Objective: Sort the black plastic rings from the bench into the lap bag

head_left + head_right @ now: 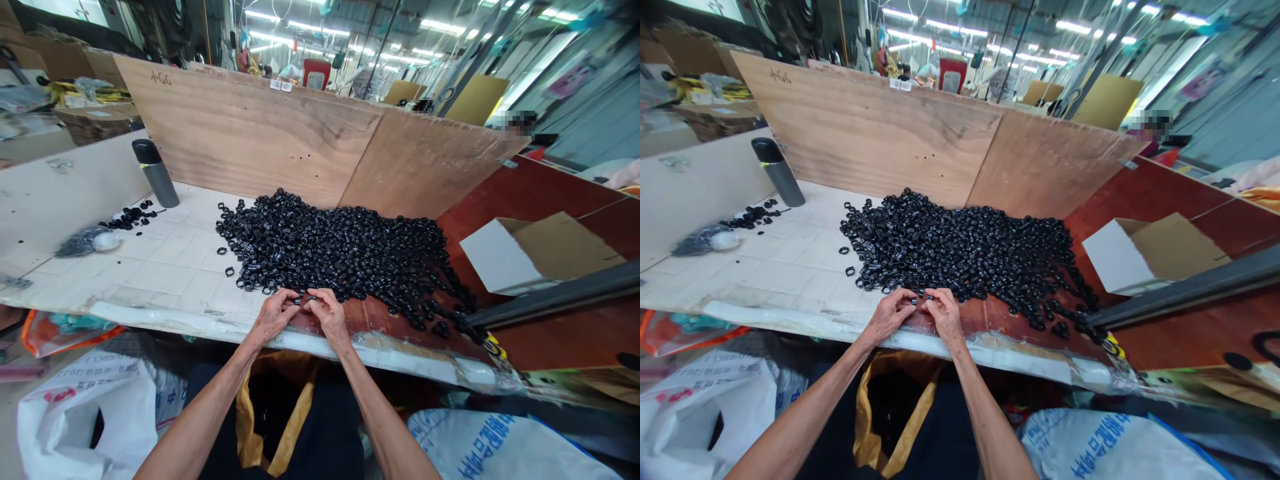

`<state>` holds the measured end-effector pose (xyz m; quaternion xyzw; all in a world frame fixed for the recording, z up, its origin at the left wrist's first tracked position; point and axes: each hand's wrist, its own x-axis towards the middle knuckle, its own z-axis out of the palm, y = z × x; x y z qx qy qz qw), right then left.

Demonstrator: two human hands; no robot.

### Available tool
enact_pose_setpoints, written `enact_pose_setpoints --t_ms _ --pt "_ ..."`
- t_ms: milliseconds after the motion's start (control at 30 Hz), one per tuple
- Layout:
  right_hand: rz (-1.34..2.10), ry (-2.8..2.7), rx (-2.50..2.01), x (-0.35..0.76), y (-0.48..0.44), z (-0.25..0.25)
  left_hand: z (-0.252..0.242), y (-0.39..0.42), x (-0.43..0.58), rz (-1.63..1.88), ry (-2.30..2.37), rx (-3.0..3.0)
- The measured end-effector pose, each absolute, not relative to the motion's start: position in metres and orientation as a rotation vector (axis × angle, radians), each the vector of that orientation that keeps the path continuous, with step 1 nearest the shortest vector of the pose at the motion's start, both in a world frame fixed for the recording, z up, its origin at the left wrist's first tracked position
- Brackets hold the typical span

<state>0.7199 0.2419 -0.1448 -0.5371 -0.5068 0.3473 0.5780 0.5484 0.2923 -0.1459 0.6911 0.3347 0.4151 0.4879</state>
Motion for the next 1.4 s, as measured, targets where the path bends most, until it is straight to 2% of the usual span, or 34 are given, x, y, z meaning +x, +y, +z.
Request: enact_pose_setpoints --t_ms 333,667,833,1133,1333,1400 --pt "0.969 -1.17 -1.298 0.7187 0.2442 -0.1513 -0.1522 0.2911 0.5477 0.974 0.777 1.618" --pt "0.988 -1.177 -1.366 0.7154 0.2469 -0.152 -0.1511 0.2904 0.5466 0.982 0.716 1.63" --pt "0.688 -1.411 -1.474 0.7137 0.2459 -0.1474 -0.1483 0.2897 0.5451 0.976 0.716 1.67" --pt "0.816 -1.427 -1.378 0.7148 0.238 -0.1455 -0.1474 0.2899 0.547 0.973 0.724 1.656" --pt "0.37 -1.619 -1.519 0.7119 0.2448 -0.147 -0.1454 0.2888 0.5451 0.969 0.71 1.733" --pt "0.32 -1.59 -1.548 0.7108 0.2451 -0.1468 -0.1473 0.2893 0.5459 0.957 0.714 1.733"
